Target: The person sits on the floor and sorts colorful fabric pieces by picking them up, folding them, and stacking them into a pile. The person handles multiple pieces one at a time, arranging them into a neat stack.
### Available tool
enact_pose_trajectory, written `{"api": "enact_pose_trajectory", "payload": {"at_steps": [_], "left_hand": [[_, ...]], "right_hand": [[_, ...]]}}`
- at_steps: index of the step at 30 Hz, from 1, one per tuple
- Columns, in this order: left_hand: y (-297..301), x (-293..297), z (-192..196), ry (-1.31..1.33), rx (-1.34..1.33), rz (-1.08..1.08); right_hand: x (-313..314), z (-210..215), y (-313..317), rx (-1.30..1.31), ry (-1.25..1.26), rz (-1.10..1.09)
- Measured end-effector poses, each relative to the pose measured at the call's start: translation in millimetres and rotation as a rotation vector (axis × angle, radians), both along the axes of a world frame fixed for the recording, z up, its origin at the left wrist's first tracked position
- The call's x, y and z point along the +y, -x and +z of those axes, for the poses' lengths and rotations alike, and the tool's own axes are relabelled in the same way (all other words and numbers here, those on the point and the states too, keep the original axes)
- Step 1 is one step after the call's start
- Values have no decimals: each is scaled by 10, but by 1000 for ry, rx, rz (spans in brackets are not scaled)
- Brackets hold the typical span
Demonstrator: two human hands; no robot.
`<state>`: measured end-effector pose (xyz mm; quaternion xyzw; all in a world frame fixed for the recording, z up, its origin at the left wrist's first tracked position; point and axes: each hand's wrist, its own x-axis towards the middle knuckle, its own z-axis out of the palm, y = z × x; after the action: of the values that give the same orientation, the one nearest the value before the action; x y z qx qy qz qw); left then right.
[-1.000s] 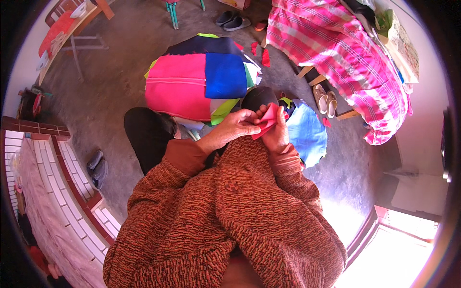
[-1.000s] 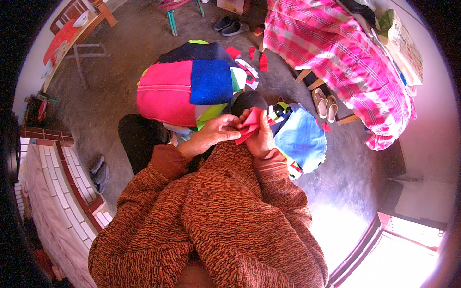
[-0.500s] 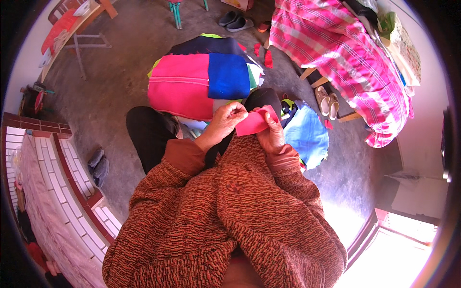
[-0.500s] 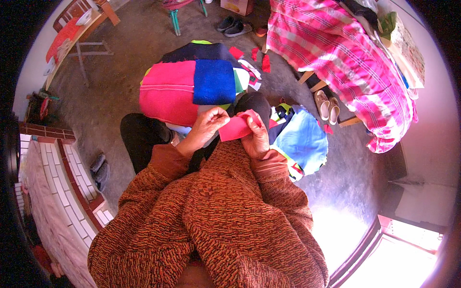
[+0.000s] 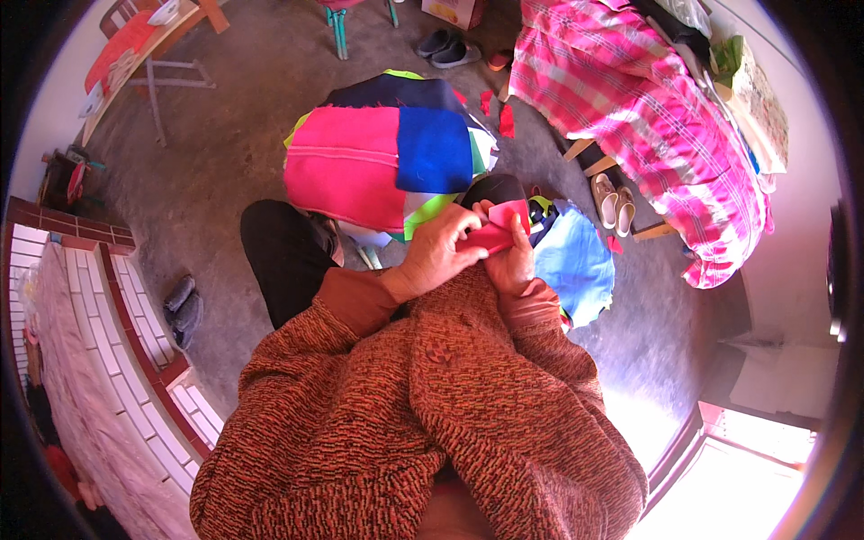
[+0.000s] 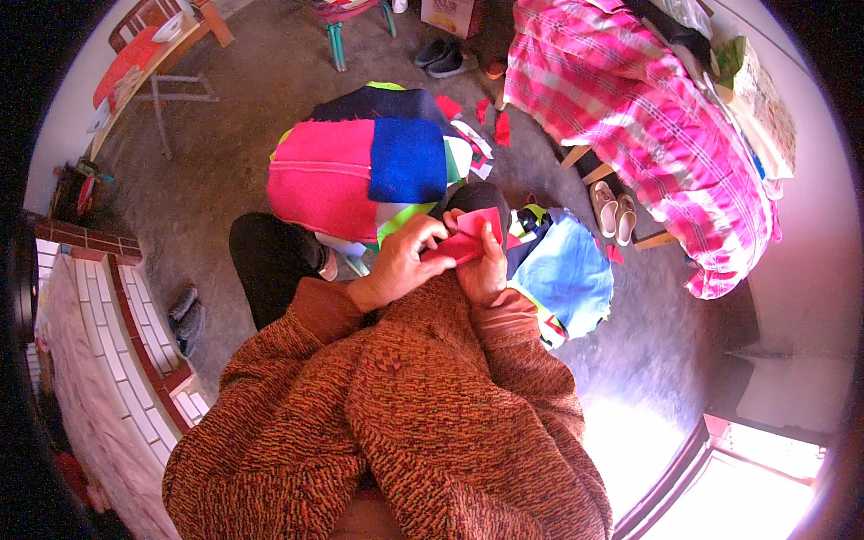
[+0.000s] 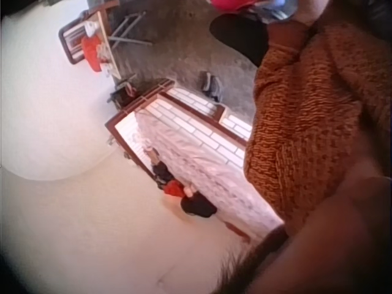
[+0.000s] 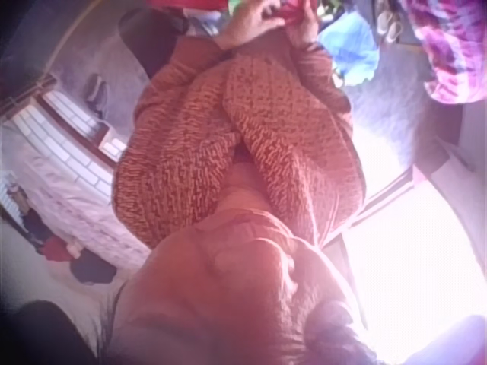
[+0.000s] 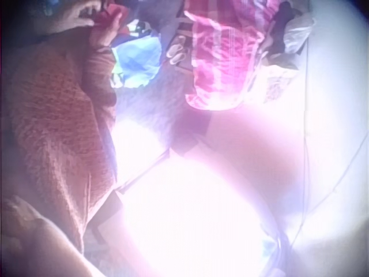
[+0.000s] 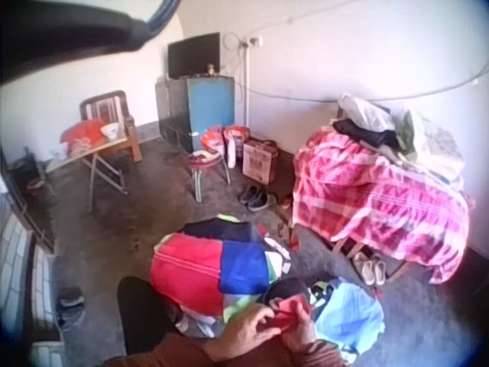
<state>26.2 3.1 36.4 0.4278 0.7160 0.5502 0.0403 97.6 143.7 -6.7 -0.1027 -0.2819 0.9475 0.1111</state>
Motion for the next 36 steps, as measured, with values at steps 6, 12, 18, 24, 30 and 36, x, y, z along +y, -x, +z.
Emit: {"api": "enact_pose_trajectory", "payload": {"at_steps": [6, 12, 18, 24, 30, 36], "left_hand": [[-125, 51, -180, 229, 274, -37], [-71, 32, -332, 208, 312, -35], [69, -118, 70, 68, -602, -194], [257, -315, -52, -178, -966, -295], [405, -469, -31, -67, -832, -193], [585, -551, -82, -73, -634, 120]], "right_hand": [[13, -40, -31, 44, 75, -31], [1, -72, -21, 23, -25, -29], [-6, 89, -9, 187, 115, 89], [-9, 202, 114, 156, 93, -7], [113, 131, 352, 125, -118, -66], [123, 412, 801, 77, -602, -267]]}}
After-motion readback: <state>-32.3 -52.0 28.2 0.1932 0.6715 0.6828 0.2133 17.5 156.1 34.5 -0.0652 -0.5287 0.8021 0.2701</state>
